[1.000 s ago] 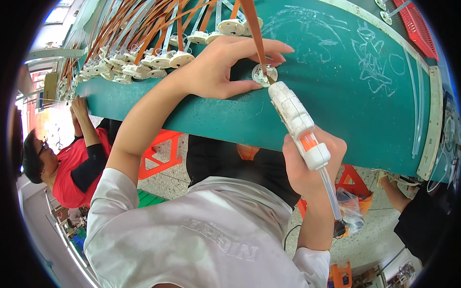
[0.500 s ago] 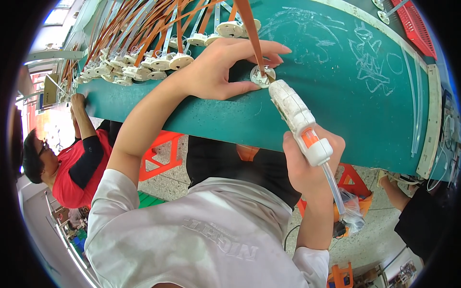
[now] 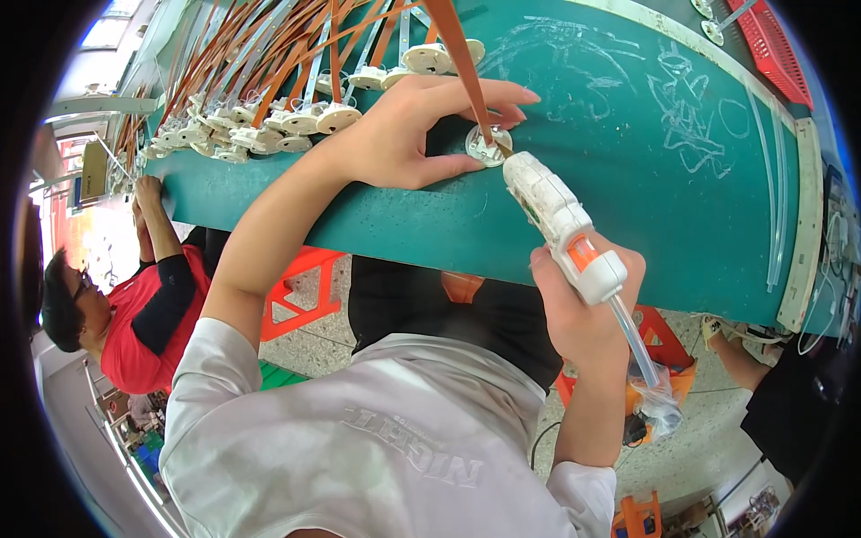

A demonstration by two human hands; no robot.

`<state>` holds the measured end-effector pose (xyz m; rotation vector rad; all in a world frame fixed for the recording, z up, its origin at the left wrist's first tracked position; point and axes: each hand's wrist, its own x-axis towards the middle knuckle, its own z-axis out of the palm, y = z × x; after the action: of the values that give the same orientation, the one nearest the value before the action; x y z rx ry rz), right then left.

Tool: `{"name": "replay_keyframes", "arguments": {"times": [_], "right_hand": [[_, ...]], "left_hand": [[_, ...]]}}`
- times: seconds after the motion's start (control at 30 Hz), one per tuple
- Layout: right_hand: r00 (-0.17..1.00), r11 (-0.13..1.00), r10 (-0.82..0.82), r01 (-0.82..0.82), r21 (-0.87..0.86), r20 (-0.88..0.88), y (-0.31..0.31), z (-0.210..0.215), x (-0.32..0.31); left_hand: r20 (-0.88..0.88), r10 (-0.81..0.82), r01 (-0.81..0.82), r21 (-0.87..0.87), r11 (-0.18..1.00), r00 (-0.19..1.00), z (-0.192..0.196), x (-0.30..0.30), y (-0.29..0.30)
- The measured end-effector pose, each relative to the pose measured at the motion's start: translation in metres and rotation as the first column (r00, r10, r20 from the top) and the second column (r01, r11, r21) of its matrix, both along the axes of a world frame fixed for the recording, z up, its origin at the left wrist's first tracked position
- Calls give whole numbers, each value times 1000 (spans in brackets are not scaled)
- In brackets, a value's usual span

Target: Assembling small white circular bases onto sticks using a hot glue gun.

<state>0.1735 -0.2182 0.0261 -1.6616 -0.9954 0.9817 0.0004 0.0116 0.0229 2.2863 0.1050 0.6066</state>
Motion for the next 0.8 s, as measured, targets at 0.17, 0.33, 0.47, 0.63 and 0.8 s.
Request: {"name": "replay_keyframes", "arguments": {"times": [0.17,0.33,0.47,0.63,0.8], "right_hand": [[999,999,17,-15,-48,46,0,7,-1],[984,992,120,-123,14,132,-3,2,6],[991,995,60,-69,66,124,-7,-9,2],[984,995,31,-47,91,177,-10,-15,2],[989,997,31,-40,63,143,-5,-9,2]], "left_hand": [[-68,-21,21,-11,1000,997,8,-2,-1],[1,0,0,-40,999,1000,1,-1,-1],[-10,4,-4,-11,1000,1000,1,-1,-1],[-2,2,-2,-2,1000,1000,1,0,0],[1,-8,8,-3,1000,1000,1,0,0]]}}
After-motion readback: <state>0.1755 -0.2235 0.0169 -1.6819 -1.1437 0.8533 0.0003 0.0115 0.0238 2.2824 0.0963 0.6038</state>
